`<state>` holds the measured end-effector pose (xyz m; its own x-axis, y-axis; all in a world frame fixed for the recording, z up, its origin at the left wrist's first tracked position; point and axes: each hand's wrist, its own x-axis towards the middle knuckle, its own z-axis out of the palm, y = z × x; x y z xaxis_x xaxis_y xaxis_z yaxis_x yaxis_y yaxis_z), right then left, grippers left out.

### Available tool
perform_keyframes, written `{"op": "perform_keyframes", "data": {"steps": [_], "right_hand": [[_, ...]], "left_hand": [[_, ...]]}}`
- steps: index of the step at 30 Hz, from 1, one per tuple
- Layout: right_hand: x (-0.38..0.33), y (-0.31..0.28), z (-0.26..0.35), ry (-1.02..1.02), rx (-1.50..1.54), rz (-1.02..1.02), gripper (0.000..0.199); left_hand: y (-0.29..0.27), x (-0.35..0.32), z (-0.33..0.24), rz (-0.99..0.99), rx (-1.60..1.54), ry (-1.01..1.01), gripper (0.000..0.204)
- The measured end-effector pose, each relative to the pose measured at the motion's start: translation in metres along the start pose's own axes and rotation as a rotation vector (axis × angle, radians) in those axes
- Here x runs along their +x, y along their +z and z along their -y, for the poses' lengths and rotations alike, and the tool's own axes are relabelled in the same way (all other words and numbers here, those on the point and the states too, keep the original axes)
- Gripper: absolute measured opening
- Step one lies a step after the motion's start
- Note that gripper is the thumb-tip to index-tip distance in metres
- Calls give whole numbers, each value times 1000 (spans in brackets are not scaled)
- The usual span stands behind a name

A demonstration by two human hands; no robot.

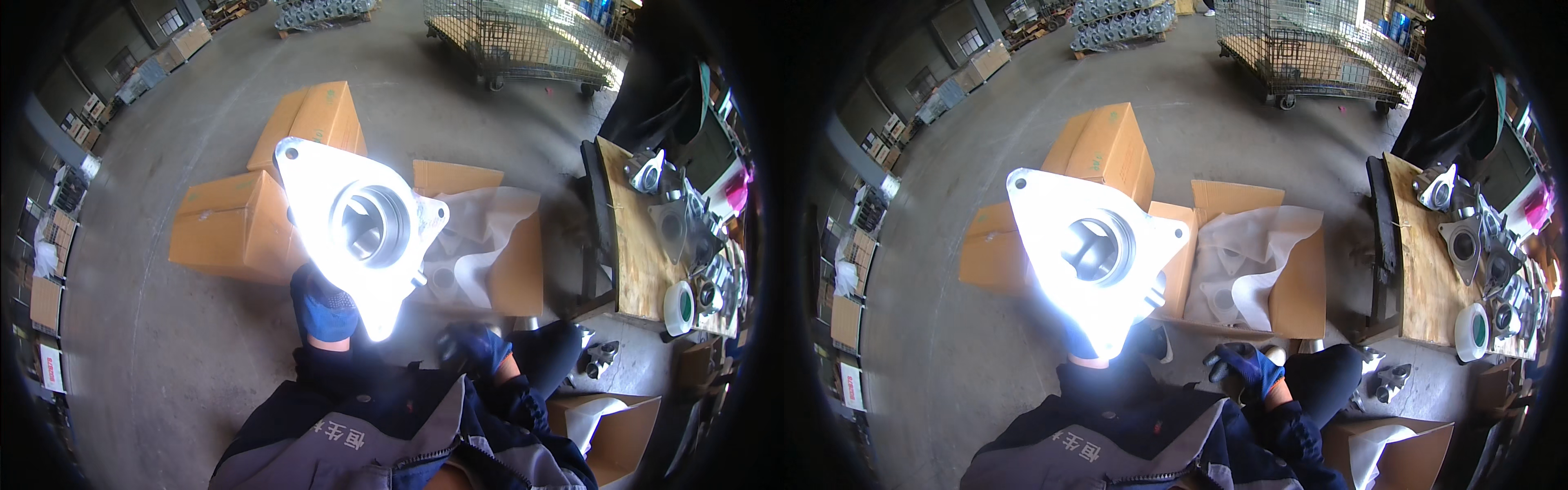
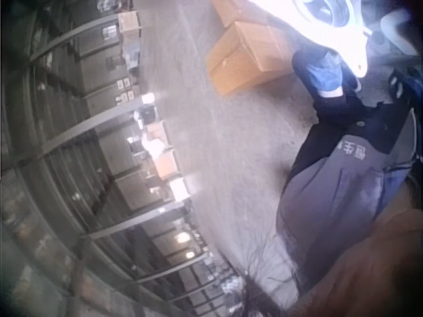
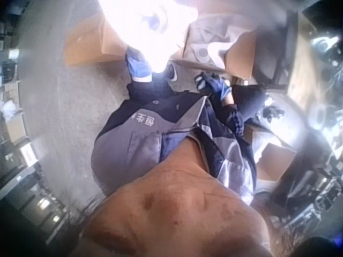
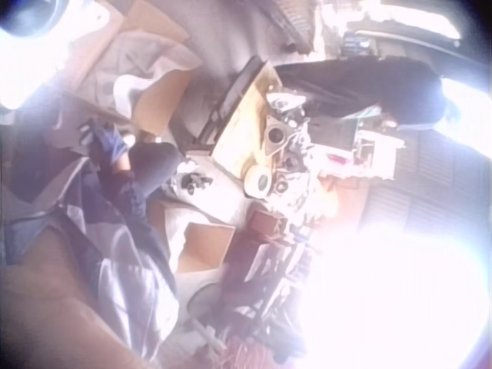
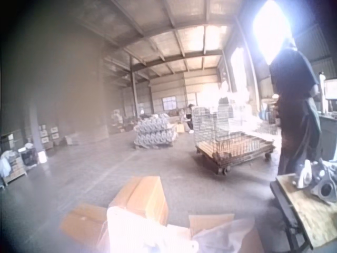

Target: The person sits on the floor and packs several metal parts into a cardboard box. They place a foam sheet inside the box, then pick up each metal part from a nearby table, wrap it in foam, and place it into the box. After packing all parts, the person closes the box flaps and seals the box with tape.

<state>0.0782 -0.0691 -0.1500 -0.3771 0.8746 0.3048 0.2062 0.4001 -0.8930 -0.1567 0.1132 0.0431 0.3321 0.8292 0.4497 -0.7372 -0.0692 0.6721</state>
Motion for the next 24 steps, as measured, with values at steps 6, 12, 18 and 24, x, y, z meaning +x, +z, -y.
{"op": "perform_keyframes", "data": {"steps": [6,12,18,24], "right_hand": [[5,-5,-1,-69,-78,41,49],[19,-5,29,128,-28,11,27],[21,-18,49,247,36,-40,23],[15,-9,22,434,411,-31,27]], "left_hand": [[-9,-6,-3,45,83,-7,79],[-12,-2,-5,148,223,-1,77],[-15,40,44,68,351,-291,77],[-53,49,143,-250,434,-704,55]]}}
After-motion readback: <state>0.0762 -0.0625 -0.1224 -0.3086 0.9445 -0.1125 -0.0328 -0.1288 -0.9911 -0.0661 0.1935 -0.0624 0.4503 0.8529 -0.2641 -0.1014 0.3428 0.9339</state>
